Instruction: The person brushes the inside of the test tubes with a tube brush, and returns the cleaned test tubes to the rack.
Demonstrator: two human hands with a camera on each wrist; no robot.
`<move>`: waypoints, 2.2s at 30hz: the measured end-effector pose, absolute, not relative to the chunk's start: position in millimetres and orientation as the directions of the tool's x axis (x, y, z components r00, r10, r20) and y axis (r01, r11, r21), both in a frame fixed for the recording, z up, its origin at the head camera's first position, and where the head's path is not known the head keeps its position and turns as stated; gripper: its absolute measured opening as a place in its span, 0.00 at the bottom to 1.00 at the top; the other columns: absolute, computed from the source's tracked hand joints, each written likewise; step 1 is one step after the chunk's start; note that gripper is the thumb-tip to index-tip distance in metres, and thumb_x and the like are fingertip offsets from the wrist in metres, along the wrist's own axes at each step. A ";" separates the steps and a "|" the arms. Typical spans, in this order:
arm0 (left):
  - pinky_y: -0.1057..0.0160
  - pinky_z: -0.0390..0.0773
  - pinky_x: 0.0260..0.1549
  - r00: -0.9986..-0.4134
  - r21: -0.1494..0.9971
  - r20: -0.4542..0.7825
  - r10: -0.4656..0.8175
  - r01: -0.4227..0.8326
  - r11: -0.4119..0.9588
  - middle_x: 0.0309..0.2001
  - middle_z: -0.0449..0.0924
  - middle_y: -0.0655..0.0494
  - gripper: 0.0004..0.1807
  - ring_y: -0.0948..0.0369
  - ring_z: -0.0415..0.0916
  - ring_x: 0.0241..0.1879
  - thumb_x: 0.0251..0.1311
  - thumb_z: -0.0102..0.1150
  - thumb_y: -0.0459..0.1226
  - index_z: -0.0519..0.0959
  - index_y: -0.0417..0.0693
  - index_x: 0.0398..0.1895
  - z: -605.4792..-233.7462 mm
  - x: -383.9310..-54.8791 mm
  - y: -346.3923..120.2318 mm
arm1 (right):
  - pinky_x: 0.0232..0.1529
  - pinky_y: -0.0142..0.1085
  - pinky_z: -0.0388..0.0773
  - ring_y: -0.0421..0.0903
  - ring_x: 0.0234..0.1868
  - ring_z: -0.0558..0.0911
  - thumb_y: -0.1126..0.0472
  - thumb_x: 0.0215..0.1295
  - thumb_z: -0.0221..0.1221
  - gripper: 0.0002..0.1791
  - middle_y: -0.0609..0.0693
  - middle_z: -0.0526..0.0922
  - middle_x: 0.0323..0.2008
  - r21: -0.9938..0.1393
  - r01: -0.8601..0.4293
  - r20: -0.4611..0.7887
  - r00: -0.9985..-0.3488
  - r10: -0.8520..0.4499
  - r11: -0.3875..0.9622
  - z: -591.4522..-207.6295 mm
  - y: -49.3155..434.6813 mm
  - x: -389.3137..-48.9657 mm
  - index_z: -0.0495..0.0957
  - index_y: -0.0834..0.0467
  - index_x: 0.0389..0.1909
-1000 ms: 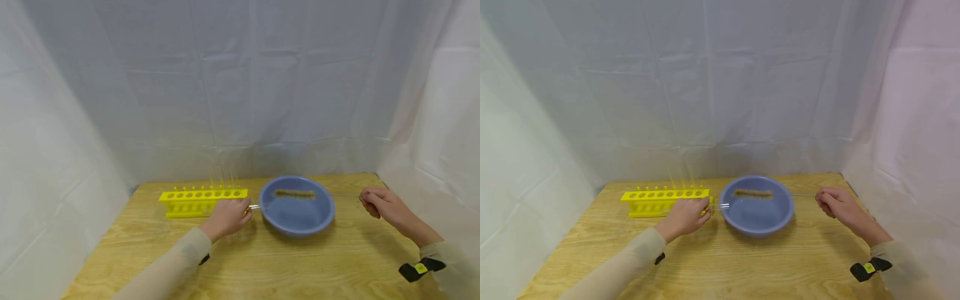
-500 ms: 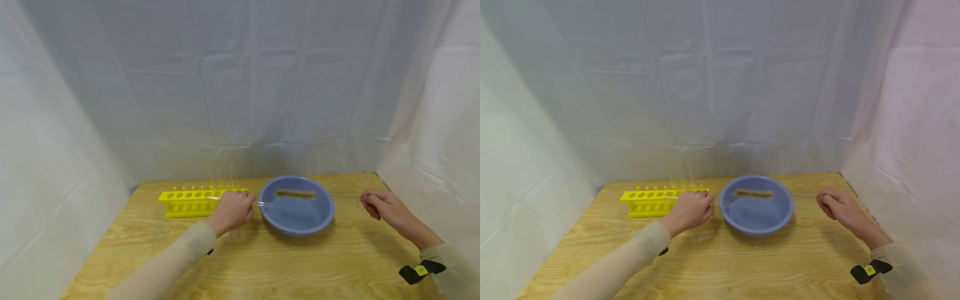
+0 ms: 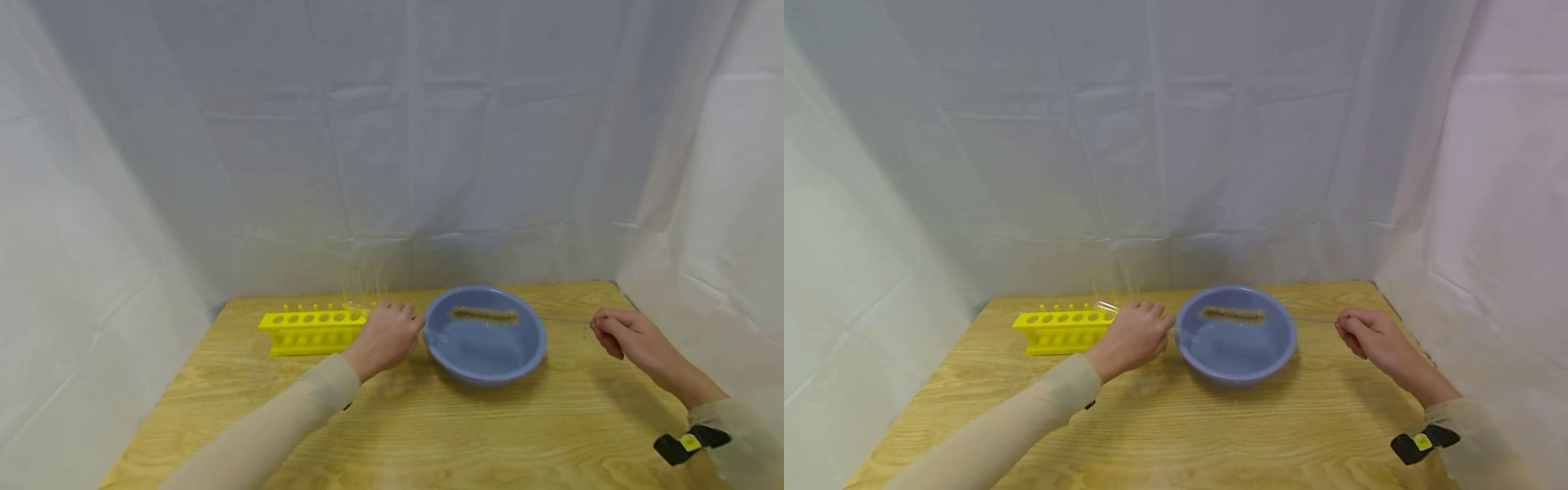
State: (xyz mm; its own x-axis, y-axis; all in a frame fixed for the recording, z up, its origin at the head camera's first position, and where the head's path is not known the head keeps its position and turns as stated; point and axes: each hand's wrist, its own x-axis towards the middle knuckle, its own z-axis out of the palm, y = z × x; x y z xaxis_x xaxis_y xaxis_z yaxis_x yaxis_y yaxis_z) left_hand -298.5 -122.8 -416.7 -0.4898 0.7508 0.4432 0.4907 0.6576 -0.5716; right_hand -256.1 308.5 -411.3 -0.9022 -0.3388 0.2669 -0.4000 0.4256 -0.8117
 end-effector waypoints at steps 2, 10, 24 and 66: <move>0.57 0.77 0.28 -0.473 -0.582 0.452 0.756 0.485 0.652 0.30 0.82 0.54 0.07 0.55 0.80 0.29 0.61 0.56 0.41 0.83 0.53 0.33 -415.9 -299.3 -121.9 | 0.22 0.40 0.66 0.53 0.17 0.64 0.58 0.84 0.37 0.23 0.56 0.63 0.17 -0.809 -0.402 0.268 -0.902 -0.339 0.428 -411.6 308.5 -256.1 0.70 0.64 0.29; 0.54 0.75 0.36 -0.444 -0.595 0.474 0.760 0.475 0.648 0.30 0.81 0.53 0.09 0.54 0.80 0.31 0.62 0.52 0.36 0.83 0.53 0.31 -412.5 -302.8 -120.9 | 0.22 0.40 0.65 0.53 0.17 0.63 0.57 0.84 0.37 0.23 0.56 0.63 0.17 -0.808 -0.395 0.259 -0.904 -0.339 0.437 -411.6 308.3 -255.2 0.69 0.64 0.29; 0.53 0.69 0.45 -0.477 -0.686 0.382 0.792 0.428 0.589 0.34 0.78 0.55 0.04 0.55 0.76 0.37 0.63 0.61 0.42 0.83 0.55 0.35 -403.1 -303.5 -118.5 | 0.22 0.40 0.65 0.53 0.17 0.64 0.57 0.84 0.37 0.22 0.56 0.63 0.18 -0.809 -0.399 0.264 -0.903 -0.339 0.432 -414.7 309.7 -256.4 0.69 0.64 0.29; 0.56 0.71 0.37 -0.748 0.285 0.568 0.342 0.569 0.771 0.34 0.79 0.55 0.01 0.57 0.74 0.33 0.61 0.58 0.34 0.79 0.49 0.35 -397.3 -280.0 -144.0 | 0.21 0.40 0.66 0.53 0.17 0.63 0.56 0.84 0.37 0.23 0.55 0.64 0.17 -0.832 -0.362 0.224 -0.913 -0.342 0.421 -423.2 305.5 -253.9 0.69 0.65 0.29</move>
